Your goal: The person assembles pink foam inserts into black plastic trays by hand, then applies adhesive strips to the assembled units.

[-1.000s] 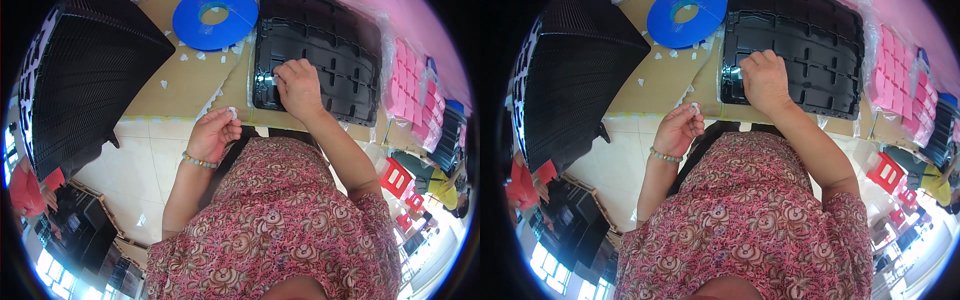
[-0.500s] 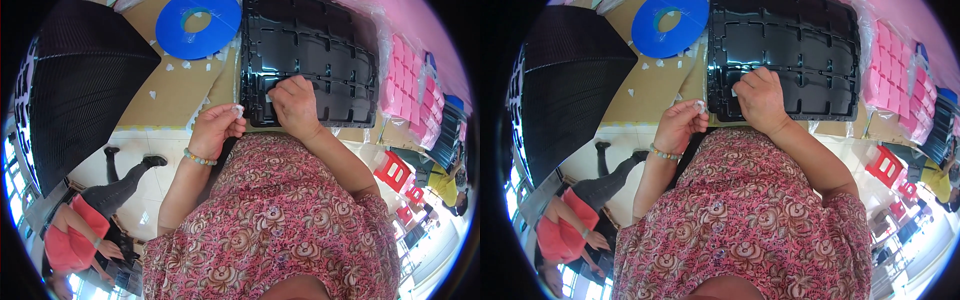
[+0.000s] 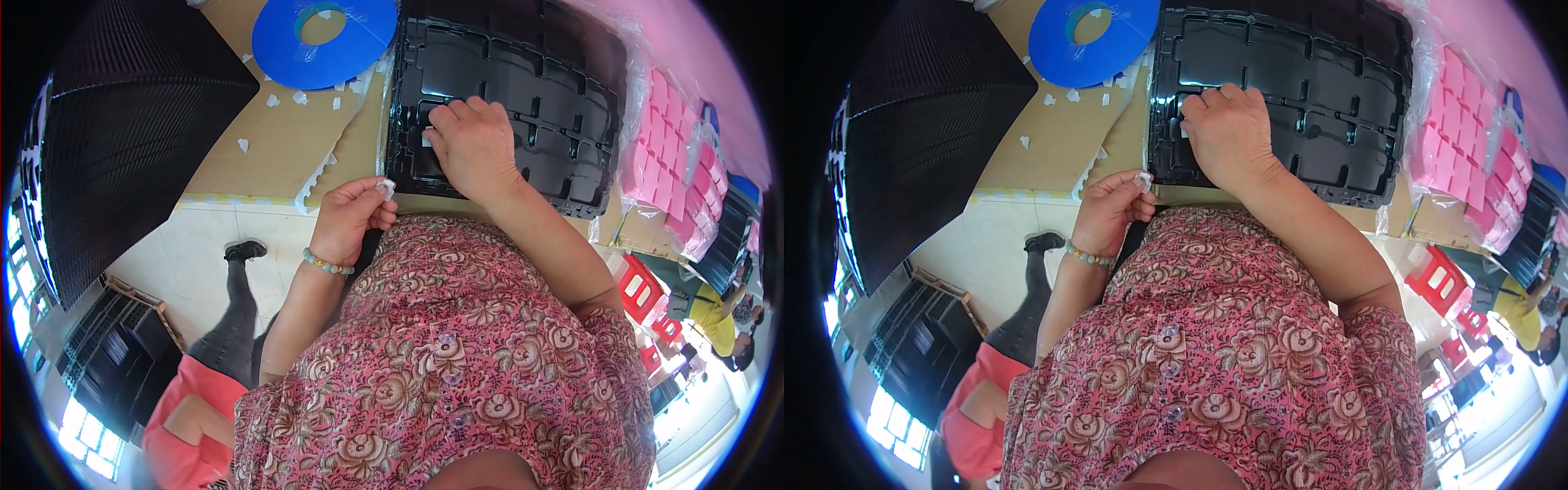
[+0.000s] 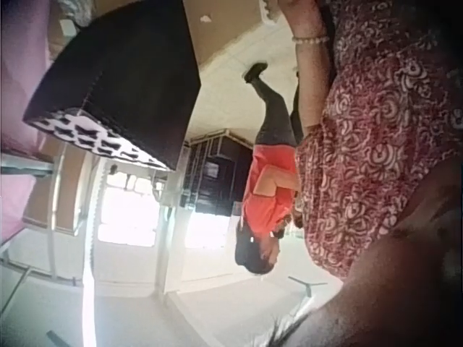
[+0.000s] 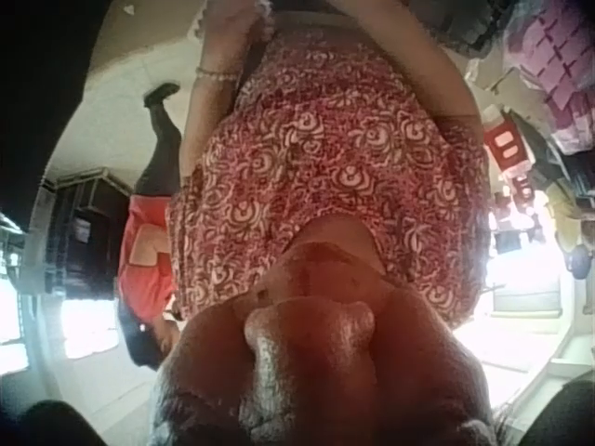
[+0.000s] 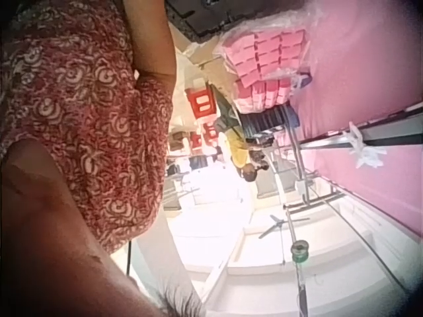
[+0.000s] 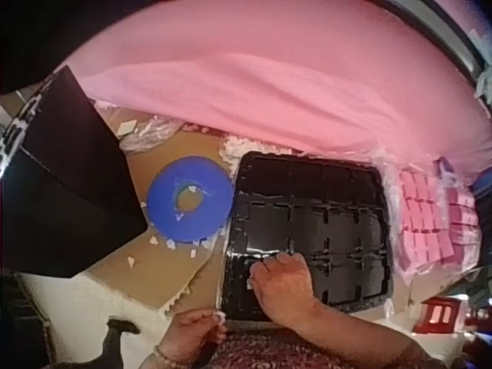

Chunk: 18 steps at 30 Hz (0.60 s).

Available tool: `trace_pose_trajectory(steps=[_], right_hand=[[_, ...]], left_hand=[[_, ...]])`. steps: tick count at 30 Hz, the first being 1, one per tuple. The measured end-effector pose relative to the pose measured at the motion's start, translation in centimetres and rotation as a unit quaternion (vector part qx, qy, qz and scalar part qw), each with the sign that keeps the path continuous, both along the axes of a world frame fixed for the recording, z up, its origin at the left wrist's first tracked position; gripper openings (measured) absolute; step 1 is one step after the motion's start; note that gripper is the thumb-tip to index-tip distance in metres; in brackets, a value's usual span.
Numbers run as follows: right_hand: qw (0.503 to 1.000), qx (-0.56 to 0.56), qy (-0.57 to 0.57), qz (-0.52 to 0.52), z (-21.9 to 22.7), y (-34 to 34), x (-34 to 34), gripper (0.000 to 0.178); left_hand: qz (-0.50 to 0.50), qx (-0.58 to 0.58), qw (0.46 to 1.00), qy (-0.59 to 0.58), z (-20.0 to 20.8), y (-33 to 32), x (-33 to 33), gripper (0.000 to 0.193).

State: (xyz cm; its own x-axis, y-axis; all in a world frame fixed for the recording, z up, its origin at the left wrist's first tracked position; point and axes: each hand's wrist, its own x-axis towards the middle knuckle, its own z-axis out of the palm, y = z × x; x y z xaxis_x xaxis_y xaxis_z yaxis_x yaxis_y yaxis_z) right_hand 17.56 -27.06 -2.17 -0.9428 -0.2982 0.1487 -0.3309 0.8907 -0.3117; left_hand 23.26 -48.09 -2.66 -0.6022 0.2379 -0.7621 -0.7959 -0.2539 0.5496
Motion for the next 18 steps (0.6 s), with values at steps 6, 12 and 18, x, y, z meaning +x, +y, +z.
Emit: trace_pose_trajectory(steps=[6, 12, 18], right_hand=[[0.998, 0.033, -0.036, 0.033, 0.8, 0.0, -1.0, 0.017], [0.995, 0.077, -0.063, 0.032, 0.6, -0.3, -1.3, 0.009], [0.996, 0.067, -0.011, 0.049, 0.8, 0.4, -0.5, 0.009]], left_hand=[[0.03, 0.001, 0.999, 0.015, -0.7, -0.1, 0.5, 0.018], [0.065, -0.024, 0.997, 0.045, -0.7, -1.5, 0.1, 0.018], [0.088, -0.04, 0.993, 0.063, -0.8, -2.8, -0.2, 0.018]])
